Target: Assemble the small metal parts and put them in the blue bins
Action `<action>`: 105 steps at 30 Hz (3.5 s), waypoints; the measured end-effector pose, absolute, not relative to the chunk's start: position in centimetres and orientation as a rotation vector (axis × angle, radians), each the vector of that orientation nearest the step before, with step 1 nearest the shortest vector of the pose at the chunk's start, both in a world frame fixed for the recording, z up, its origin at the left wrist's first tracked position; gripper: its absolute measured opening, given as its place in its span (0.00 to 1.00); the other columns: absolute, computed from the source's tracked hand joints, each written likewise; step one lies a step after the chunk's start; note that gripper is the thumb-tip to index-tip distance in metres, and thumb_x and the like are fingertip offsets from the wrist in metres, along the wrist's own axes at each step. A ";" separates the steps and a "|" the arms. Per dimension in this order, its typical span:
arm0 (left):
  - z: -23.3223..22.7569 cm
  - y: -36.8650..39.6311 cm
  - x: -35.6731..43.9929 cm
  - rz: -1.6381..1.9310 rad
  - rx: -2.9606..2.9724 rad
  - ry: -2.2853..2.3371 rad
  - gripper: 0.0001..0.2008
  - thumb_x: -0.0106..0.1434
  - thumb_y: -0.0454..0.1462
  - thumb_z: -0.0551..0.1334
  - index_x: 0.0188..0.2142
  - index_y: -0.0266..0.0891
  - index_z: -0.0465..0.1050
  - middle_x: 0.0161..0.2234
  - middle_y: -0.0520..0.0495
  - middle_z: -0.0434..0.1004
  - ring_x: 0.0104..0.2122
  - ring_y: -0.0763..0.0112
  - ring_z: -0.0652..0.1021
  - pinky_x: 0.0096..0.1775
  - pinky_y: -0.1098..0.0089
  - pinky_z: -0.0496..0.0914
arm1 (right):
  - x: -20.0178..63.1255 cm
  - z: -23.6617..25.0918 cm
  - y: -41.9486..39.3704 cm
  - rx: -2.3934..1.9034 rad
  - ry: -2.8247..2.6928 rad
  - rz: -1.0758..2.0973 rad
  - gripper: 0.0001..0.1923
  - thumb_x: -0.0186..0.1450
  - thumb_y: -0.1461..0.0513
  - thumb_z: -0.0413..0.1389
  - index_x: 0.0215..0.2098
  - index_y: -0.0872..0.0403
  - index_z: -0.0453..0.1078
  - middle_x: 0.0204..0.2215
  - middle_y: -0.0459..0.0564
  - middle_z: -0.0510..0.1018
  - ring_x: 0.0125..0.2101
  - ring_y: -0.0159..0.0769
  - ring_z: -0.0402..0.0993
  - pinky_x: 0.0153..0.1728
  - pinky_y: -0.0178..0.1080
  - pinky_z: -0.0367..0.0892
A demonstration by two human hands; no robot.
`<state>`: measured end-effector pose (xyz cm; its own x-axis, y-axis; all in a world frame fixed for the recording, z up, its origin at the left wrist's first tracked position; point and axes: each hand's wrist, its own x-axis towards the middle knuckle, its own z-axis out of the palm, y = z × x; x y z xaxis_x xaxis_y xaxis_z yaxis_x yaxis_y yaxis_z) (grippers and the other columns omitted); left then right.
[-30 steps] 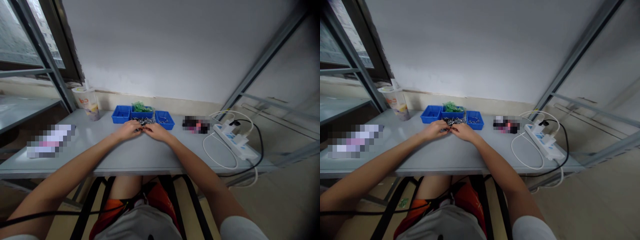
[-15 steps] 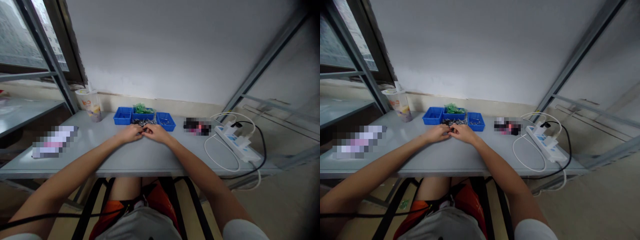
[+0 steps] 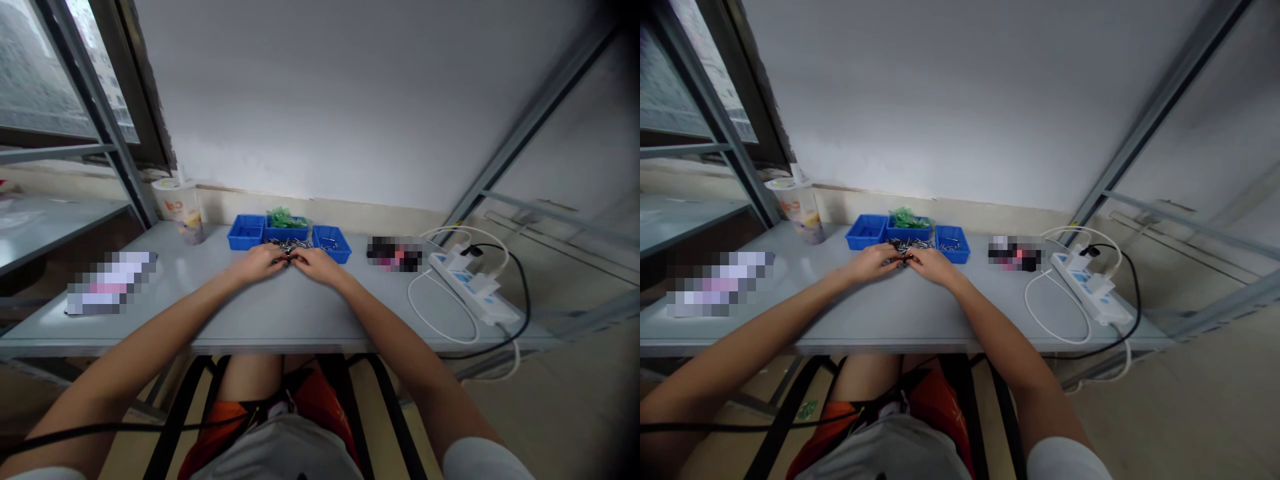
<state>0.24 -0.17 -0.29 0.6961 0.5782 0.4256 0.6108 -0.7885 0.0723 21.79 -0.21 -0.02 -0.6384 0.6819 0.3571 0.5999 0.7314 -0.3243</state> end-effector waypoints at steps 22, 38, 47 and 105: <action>-0.3 -0.2 0.3 -0.755 -2.716 -1.035 0.11 0.67 0.37 0.54 0.42 0.39 0.74 0.38 0.44 0.76 0.38 0.65 0.75 0.39 0.67 0.69 | 21.8 0.4 -0.3 -1.057 -2.467 0.168 0.09 0.68 0.60 0.49 0.39 0.53 0.70 0.28 0.46 0.75 0.28 0.30 0.68 0.31 0.32 0.56; -0.7 0.2 0.0 -0.821 -2.687 -1.020 0.12 0.68 0.40 0.54 0.41 0.39 0.74 0.37 0.45 0.75 0.38 0.66 0.75 0.39 0.68 0.69 | 21.8 0.2 -0.2 -1.043 -2.475 0.161 0.09 0.69 0.60 0.49 0.41 0.54 0.70 0.30 0.47 0.76 0.30 0.30 0.69 0.33 0.32 0.56; -0.5 -0.1 0.3 -0.848 -2.810 -0.771 0.15 0.70 0.41 0.51 0.45 0.38 0.74 0.39 0.42 0.75 0.39 0.67 0.75 0.41 0.68 0.70 | 21.6 0.1 -0.4 -1.003 -2.528 0.210 0.08 0.68 0.60 0.50 0.37 0.55 0.69 0.28 0.46 0.74 0.29 0.29 0.68 0.32 0.31 0.56; -0.4 -0.2 0.2 -0.705 -2.738 -1.178 0.14 0.67 0.41 0.51 0.41 0.40 0.73 0.38 0.44 0.75 0.40 0.64 0.74 0.39 0.68 0.68 | 21.8 -0.3 -0.3 -0.803 -2.496 0.129 0.08 0.67 0.63 0.50 0.40 0.55 0.70 0.38 0.50 0.74 0.40 0.33 0.69 0.43 0.36 0.62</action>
<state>0.21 -0.15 -0.41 0.5985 0.6687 0.4412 0.7048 -0.7013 0.1068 21.75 -0.26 -0.32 -0.6945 0.5683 0.4412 0.5197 0.8203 -0.2385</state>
